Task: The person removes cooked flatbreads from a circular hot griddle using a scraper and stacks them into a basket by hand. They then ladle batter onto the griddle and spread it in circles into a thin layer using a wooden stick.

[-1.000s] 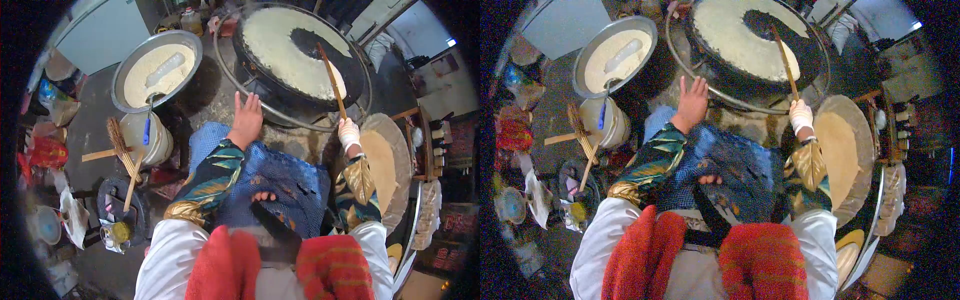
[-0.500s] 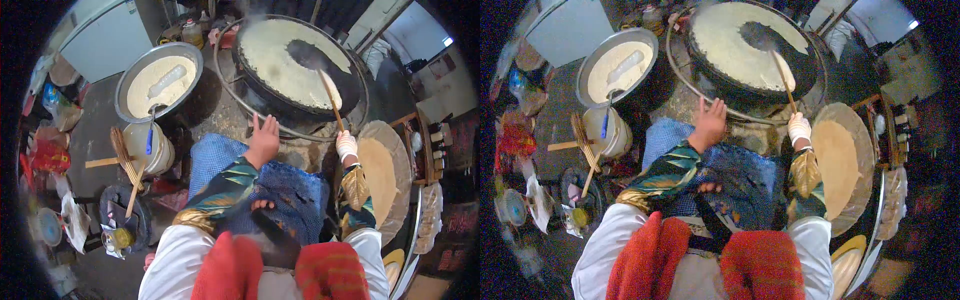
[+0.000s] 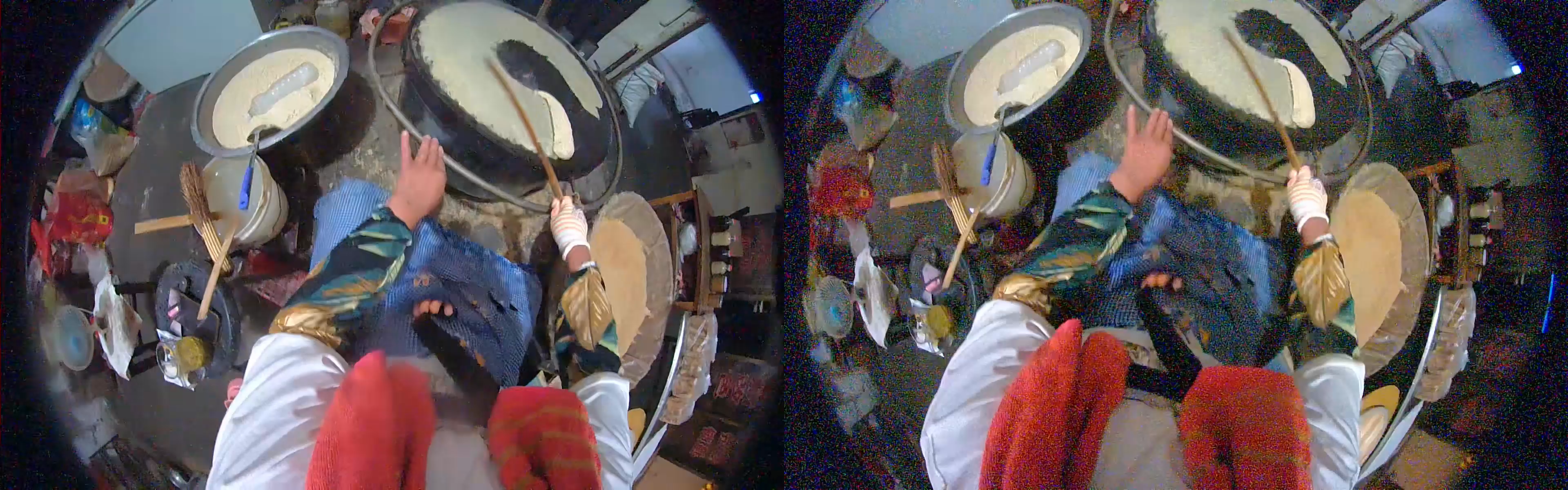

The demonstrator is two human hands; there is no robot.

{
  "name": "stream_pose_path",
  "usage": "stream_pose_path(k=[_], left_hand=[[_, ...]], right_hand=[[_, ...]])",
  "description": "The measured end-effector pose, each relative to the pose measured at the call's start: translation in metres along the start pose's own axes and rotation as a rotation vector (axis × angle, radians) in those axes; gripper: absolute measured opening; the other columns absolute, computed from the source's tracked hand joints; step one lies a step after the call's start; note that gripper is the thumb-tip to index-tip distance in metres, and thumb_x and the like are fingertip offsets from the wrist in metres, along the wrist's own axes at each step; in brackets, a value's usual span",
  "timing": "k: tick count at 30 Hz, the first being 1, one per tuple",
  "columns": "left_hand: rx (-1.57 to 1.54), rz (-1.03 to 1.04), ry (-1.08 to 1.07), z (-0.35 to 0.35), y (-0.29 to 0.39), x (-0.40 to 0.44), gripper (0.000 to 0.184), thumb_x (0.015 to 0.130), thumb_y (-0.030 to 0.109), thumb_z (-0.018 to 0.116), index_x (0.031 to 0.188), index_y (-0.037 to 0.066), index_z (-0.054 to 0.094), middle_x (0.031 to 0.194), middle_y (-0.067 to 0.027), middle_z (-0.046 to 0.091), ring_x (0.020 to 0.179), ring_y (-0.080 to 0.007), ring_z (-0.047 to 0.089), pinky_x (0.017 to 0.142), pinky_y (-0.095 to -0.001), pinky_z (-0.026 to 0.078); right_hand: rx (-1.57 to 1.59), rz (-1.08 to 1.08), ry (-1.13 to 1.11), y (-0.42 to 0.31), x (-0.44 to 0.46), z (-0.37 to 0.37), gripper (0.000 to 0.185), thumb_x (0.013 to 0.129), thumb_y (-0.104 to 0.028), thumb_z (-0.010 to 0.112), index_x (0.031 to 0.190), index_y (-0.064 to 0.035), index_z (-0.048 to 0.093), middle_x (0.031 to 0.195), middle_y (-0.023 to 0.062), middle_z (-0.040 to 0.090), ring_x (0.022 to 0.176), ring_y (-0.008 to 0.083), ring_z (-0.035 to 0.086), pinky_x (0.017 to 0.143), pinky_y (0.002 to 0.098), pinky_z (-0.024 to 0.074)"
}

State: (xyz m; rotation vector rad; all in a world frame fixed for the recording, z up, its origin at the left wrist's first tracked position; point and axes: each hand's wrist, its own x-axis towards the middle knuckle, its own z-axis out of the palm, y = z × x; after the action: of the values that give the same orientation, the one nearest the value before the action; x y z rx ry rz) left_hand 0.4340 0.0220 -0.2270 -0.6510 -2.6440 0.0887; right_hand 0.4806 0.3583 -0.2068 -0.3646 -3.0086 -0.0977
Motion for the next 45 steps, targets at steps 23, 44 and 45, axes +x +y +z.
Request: stream_pose_path(k=[23,44,45], left_hand=[[-0.223,0.139,0.206,-0.011,0.045,-0.007,0.047,0.077,0.015,0.049,0.114,-0.012,0.053,0.121,-0.0267,0.052,0.12,-0.0375,0.044,0.101,-0.0684,0.015],[-0.084,0.031,-0.006,0.002,-0.011,0.001,0.045,0.084,0.014,0.041,0.124,-0.004,0.049,0.135,-0.0161,0.043,0.13,-0.0287,0.035,0.104,-0.0656,0.002],[-0.085,0.032,-0.006,0.005,-0.014,0.001,0.045,0.084,0.014,0.041,0.124,-0.004,0.049,0.135,-0.0161,0.043,0.13,-0.0287,0.035,0.104,-0.0656,0.002]], right_hand=[[0.036,0.196,-0.033,0.025,0.02,-0.013,0.035,0.091,-0.04,0.041,0.094,-0.0072,0.054,0.088,0.0265,0.061,0.087,0.0448,0.058,0.078,0.0525,0.0448],[0.026,0.106,-0.119,0.011,0.003,-0.008,0.032,0.091,-0.035,0.041,0.098,-0.0074,0.055,0.082,0.0222,0.063,0.081,0.0421,0.06,0.075,0.0505,0.0472],[0.026,0.108,-0.119,0.024,0.005,-0.001,0.032,0.091,-0.035,0.041,0.098,-0.0074,0.055,0.082,0.0222,0.063,0.081,0.0421,0.06,0.075,0.0505,0.0472]])
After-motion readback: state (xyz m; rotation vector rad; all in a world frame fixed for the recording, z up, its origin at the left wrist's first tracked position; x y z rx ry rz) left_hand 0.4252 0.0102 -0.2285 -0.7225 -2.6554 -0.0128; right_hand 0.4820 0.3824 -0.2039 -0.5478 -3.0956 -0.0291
